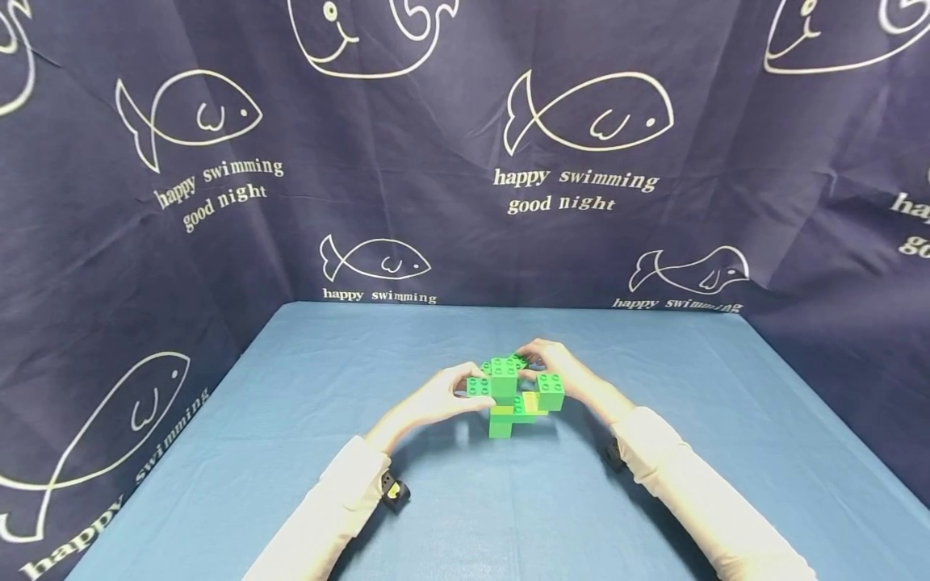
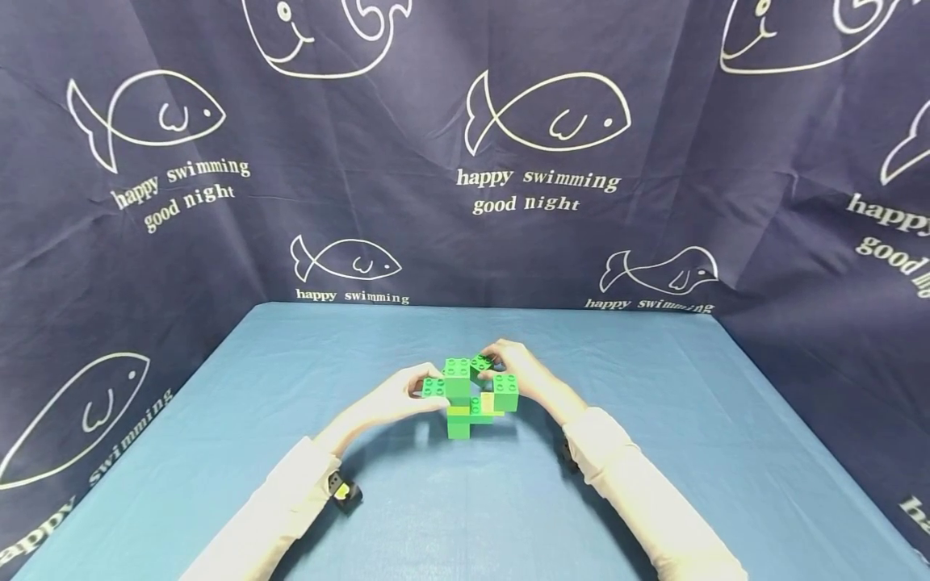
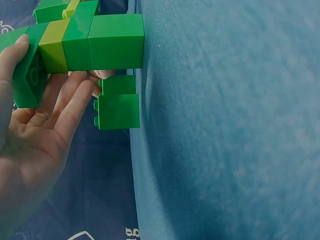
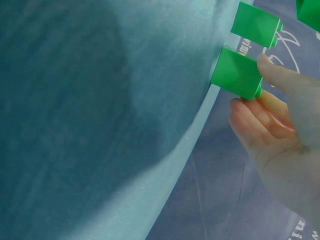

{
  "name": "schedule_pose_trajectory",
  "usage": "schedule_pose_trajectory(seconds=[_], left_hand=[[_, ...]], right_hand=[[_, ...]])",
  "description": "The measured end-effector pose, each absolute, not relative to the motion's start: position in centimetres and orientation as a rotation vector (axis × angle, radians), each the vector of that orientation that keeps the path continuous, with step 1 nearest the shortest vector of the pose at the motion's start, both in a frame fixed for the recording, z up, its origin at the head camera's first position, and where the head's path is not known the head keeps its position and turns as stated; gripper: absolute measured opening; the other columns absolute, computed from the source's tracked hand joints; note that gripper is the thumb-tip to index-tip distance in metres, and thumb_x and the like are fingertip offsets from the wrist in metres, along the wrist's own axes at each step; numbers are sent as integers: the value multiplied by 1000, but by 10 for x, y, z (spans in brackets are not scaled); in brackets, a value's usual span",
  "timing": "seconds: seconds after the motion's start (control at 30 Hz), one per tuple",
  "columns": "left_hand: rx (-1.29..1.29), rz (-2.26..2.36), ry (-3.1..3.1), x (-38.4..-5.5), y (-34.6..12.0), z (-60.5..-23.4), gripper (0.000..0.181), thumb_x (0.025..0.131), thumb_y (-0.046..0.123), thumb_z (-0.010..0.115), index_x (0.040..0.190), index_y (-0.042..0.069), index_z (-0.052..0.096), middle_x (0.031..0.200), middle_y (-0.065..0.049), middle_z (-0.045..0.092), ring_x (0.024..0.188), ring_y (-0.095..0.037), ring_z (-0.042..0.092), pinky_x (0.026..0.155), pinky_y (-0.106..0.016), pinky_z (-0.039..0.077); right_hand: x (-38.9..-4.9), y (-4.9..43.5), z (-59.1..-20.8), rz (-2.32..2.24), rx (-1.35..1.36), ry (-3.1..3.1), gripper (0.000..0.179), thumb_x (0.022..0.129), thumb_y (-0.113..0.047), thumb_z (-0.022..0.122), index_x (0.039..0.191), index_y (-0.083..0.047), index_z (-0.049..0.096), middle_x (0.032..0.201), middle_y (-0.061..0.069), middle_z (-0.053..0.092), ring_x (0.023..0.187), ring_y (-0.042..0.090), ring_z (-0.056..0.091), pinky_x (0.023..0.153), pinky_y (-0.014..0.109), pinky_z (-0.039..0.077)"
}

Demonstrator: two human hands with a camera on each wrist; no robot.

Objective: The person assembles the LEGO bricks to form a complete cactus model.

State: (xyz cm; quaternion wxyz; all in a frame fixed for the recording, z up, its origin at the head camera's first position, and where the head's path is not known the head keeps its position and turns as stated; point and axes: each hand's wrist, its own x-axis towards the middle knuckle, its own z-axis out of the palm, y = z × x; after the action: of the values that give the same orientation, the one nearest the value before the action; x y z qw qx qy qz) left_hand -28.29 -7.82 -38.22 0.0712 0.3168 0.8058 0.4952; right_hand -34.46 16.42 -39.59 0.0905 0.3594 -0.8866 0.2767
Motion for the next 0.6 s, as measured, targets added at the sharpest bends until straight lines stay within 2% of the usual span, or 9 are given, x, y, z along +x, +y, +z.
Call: schedule_pose_trajectory(seconds=[0.37,0.6], left_hand=[[946,1512,2402,-281,-78,-382,25,85,12,68,106,3,57,101,-9,65,95,-9,62,87,-24,50],[959,1501,2404,-282,-78,-383,24,86,12,68,105,3,57,104,-10,64,100,-18,63,92,-37,50]], right_hand=[[-344,167,-399,868,1183,-2596,32,83,2,62,112,13,56,104,28,61,90,41,63,80,52,52],[-342,170,-399,879,1226,-2576,37,85,-2,61,117,14,52,107,29,59,94,42,61,82,54,51]])
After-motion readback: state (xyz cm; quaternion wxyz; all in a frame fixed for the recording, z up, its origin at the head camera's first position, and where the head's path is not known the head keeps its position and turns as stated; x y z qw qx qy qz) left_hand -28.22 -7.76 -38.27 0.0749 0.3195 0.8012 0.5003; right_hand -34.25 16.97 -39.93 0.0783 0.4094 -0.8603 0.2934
